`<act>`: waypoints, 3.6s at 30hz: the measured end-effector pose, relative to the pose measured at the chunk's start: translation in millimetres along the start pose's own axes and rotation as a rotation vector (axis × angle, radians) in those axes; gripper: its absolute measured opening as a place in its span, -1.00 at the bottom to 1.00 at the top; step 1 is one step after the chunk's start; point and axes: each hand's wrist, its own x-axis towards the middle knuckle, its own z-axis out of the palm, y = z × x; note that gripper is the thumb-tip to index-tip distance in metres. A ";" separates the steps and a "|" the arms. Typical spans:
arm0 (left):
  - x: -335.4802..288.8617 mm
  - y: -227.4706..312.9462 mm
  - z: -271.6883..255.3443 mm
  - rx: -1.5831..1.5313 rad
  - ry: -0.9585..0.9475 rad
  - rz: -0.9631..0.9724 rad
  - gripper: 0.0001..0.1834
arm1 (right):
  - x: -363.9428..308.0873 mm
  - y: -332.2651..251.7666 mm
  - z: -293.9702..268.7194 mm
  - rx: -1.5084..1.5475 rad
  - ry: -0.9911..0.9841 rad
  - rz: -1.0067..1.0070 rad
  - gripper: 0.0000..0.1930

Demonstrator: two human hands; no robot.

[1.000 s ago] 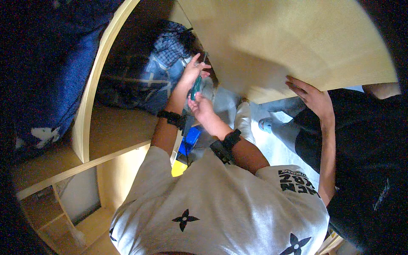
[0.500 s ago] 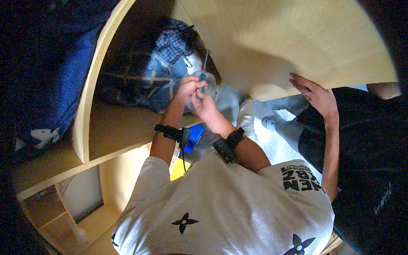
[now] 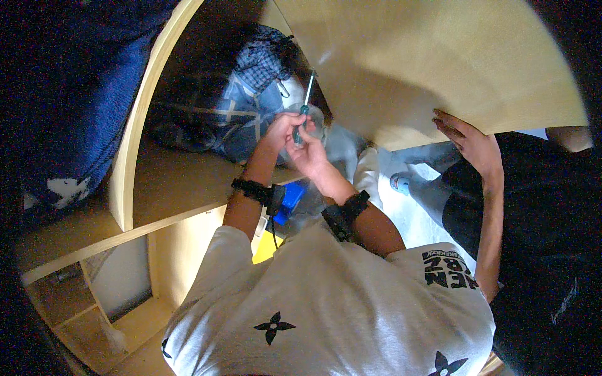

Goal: The person uses a screwdriver to tighten screws on a cabinet hinge while another person holds the wooden cabinet door in place.

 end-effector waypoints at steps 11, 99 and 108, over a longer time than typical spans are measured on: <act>-6.5 19.0 15.1 -0.088 -0.045 -0.146 -0.66 | 21.4 -4.9 -27.6 0.104 -0.162 0.173 -0.82; 20.3 7.3 9.7 -0.072 -0.081 -0.089 -0.64 | 19.7 -16.0 -39.1 0.260 -0.488 0.242 -0.74; 5.1 30.9 -12.0 -0.058 -0.133 -0.131 -0.72 | 4.8 -26.3 -1.4 -0.550 -0.280 0.090 -0.66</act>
